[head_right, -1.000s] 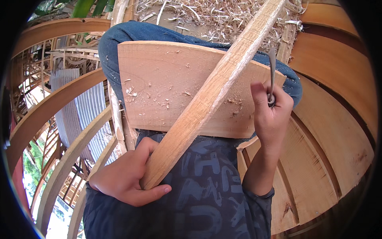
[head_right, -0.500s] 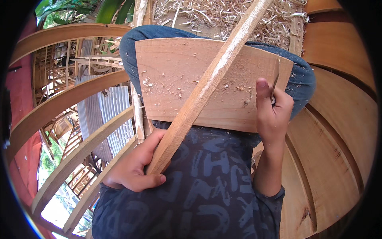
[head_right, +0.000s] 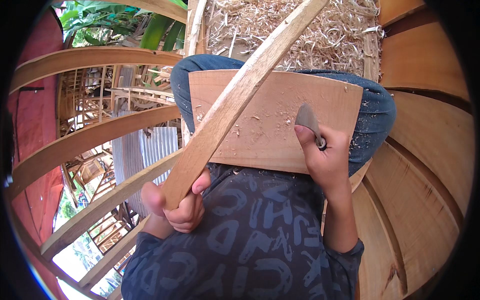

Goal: The person is shaping a long, thin piece of wood using a curved blade. They hold the wood with their left hand and use the blade in their right hand to shave off thin layers, creating wood shavings that accumulate on the platform.

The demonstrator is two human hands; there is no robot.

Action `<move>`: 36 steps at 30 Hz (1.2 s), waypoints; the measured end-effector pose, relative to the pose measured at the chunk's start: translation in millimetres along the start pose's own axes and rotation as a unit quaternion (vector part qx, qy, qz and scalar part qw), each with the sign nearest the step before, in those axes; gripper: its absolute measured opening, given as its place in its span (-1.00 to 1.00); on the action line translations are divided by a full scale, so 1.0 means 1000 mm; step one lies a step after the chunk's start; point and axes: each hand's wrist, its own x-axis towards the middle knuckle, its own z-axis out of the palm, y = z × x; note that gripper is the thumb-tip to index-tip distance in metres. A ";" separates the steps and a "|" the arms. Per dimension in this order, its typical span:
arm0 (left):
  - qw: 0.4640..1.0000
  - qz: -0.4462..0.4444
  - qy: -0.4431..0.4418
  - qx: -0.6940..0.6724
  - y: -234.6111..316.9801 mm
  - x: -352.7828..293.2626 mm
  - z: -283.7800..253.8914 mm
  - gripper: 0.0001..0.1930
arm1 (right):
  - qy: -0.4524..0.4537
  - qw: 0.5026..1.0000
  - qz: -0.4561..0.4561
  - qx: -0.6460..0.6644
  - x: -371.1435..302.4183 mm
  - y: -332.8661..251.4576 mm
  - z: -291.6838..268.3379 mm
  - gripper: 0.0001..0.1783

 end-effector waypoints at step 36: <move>0.689 -0.068 0.298 0.657 0.017 0.016 0.015 -0.38 | -0.136 0.984 -0.040 -0.105 -0.010 -0.016 0.025 -0.39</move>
